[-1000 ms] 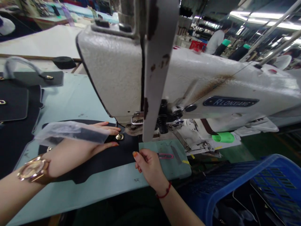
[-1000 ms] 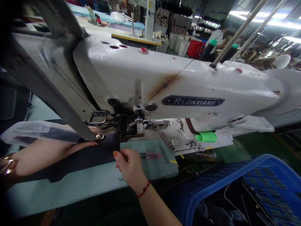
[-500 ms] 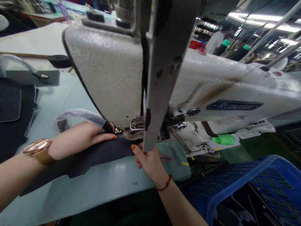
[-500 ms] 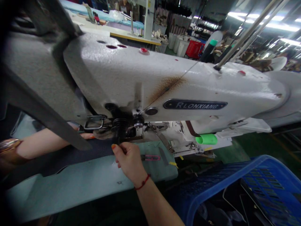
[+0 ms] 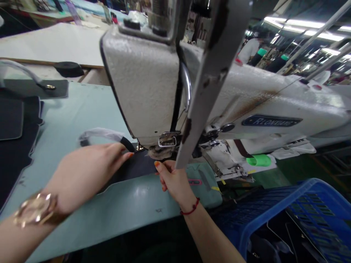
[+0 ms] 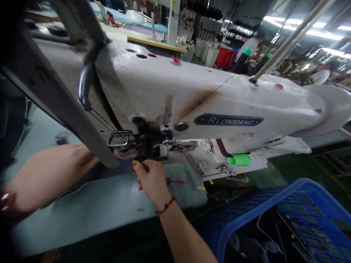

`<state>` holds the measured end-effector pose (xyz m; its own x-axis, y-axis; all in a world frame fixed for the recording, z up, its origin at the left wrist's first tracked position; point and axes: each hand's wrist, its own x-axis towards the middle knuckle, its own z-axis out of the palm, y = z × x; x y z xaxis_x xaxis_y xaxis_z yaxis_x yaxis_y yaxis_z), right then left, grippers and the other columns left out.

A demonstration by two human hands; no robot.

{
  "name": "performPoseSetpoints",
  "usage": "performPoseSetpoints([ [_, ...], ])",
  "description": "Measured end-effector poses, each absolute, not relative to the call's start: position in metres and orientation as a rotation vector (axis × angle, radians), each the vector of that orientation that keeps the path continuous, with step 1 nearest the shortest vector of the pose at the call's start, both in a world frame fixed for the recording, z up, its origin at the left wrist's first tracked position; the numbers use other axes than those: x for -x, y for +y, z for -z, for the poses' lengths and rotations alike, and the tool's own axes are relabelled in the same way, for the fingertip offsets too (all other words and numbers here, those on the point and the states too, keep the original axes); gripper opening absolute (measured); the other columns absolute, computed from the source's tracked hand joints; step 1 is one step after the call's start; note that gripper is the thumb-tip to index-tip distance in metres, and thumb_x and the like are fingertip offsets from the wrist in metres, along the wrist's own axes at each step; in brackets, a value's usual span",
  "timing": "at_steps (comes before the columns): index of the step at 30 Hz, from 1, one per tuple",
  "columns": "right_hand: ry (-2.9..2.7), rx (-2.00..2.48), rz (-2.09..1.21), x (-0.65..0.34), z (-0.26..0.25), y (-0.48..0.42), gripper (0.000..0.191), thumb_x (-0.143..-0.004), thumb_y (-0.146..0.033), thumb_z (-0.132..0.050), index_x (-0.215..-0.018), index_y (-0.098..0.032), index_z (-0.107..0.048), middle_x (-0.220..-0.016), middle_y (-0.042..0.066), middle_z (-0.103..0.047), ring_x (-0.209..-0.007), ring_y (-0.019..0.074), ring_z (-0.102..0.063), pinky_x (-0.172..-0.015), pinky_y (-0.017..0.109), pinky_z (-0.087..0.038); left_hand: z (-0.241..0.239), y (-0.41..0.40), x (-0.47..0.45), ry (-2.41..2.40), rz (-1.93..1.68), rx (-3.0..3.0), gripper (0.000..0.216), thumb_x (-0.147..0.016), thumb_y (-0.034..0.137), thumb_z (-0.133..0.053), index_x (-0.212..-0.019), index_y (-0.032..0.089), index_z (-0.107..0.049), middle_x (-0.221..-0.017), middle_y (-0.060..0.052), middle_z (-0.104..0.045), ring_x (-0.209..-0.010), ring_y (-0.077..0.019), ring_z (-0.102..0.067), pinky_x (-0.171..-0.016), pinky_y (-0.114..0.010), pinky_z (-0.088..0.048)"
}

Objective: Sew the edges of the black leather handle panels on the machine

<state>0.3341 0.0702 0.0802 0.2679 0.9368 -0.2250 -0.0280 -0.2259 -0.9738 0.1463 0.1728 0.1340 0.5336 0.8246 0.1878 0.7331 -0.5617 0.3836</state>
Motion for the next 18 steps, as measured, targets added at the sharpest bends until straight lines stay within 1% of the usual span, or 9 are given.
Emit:
performPoseSetpoints([
  [1, -0.891, 1.502, -1.161, -0.334, -0.081, 0.07, 0.04, -0.09, -0.047, -0.056, -0.062, -0.017, -0.052, -0.045, -0.007, -0.043, -0.033, 0.0057, -0.04, -0.035, 0.017, -0.031, -0.128, 0.152, -0.143, 1.263, -0.536, -2.54, 0.044, -0.088, 0.059, -0.048, -0.093, 0.021, -0.069, -0.078, -0.005, -0.066, -0.067, -0.0205, -0.056, -0.064, -0.03, -0.036],
  [2, -0.894, 1.512, -1.162, -0.334, -0.082, 0.07, 0.04, -0.09, -0.047, -0.056, -0.062, -0.018, -0.052, -0.045, -0.007, -0.043, -0.034, 0.0056, -0.04, -0.035, 0.017, -0.031, -0.119, 0.131, -0.142, 1.15, -0.635, -2.436, 0.038, -0.089, 0.055, -0.05, -0.086, 0.021, -0.068, -0.078, -0.005, -0.065, -0.069, -0.02, -0.057, -0.064, -0.03, -0.037],
  [3, -0.901, 1.52, -1.161, -0.335, -0.083, 0.07, 0.041, -0.09, -0.047, -0.056, -0.062, -0.018, -0.051, -0.045, -0.007, -0.043, -0.034, 0.0055, -0.04, -0.035, 0.017, -0.031, -0.107, 0.112, -0.144, 1.03, -0.65, -2.225, 0.035, -0.089, 0.051, -0.052, -0.078, 0.021, -0.067, -0.073, -0.004, -0.063, -0.066, -0.0178, -0.056, -0.063, -0.028, -0.04],
  [5, -0.935, 1.53, -1.145, -0.335, -0.085, 0.069, 0.044, -0.092, -0.048, -0.055, -0.059, -0.018, -0.047, -0.044, -0.007, -0.043, -0.034, 0.0052, -0.04, -0.037, 0.017, -0.032, -0.083, 0.084, -0.153, 0.974, -0.523, -1.701, 0.037, -0.087, 0.054, -0.056, -0.075, 0.02, -0.064, -0.065, -0.002, -0.056, -0.059, -0.0148, -0.051, -0.057, -0.025, -0.039],
  [7, -0.987, 1.548, -1.101, -0.335, -0.087, 0.069, 0.046, -0.093, -0.048, -0.054, -0.058, -0.018, -0.047, -0.044, -0.006, -0.043, -0.035, 0.0055, -0.041, -0.038, 0.017, -0.032, -0.064, 0.074, -0.17, 0.967, -0.534, -1.168, 0.042, -0.08, 0.061, -0.063, -0.091, 0.02, -0.063, -0.066, 0.003, -0.049, -0.053, -0.0107, -0.039, -0.048, -0.022, -0.031],
  [9, -1.029, 1.582, -1.05, -0.334, -0.089, 0.069, 0.046, -0.094, -0.047, -0.053, -0.06, -0.018, -0.048, -0.044, -0.006, -0.044, -0.035, 0.0064, -0.042, -0.038, 0.018, -0.031, -0.055, 0.077, -0.187, 0.927, -0.635, -0.828, 0.05, -0.072, 0.062, -0.071, -0.094, 0.019, -0.06, -0.067, 0.005, -0.044, -0.054, -0.0088, -0.031, -0.047, -0.02, -0.028],
  [12, -1.079, 1.63, -0.959, -0.333, -0.09, 0.068, 0.047, -0.096, -0.043, -0.053, -0.056, -0.018, -0.046, -0.042, -0.005, -0.043, -0.036, 0.0067, -0.043, -0.041, 0.018, -0.033, -0.057, 0.092, -0.205, 0.943, -0.742, -0.68, 0.049, -0.064, 0.056, -0.081, -0.071, 0.015, -0.055, -0.061, 0.005, -0.039, -0.056, -0.0082, -0.029, -0.049, -0.021, -0.028],
  [14, -1.079, 1.619, -0.945, -0.333, -0.088, 0.067, 0.048, -0.096, -0.041, -0.054, -0.055, -0.018, -0.044, -0.042, -0.005, -0.043, -0.036, 0.0065, -0.044, -0.042, 0.018, -0.034, -0.061, 0.098, -0.211, 1.023, -0.763, -0.644, 0.051, -0.061, 0.053, -0.084, -0.059, 0.016, -0.049, -0.055, 0.006, -0.036, -0.055, -0.008, -0.027, -0.048, -0.022, -0.027],
  [18, -0.886, 1.429, -1.177, -0.334, -0.08, 0.062, 0.042, -0.094, -0.048, -0.055, -0.067, -0.017, -0.053, -0.052, -0.003, -0.055, -0.038, 0.0069, -0.047, -0.04, 0.017, -0.035, -0.068, 0.1, -0.217, 0.962, -0.773, -0.535, 0.055, -0.058, 0.05, -0.086, -0.05, 0.019, -0.042, -0.05, 0.007, -0.034, -0.052, -0.0077, -0.026, -0.046, -0.022, -0.027],
])
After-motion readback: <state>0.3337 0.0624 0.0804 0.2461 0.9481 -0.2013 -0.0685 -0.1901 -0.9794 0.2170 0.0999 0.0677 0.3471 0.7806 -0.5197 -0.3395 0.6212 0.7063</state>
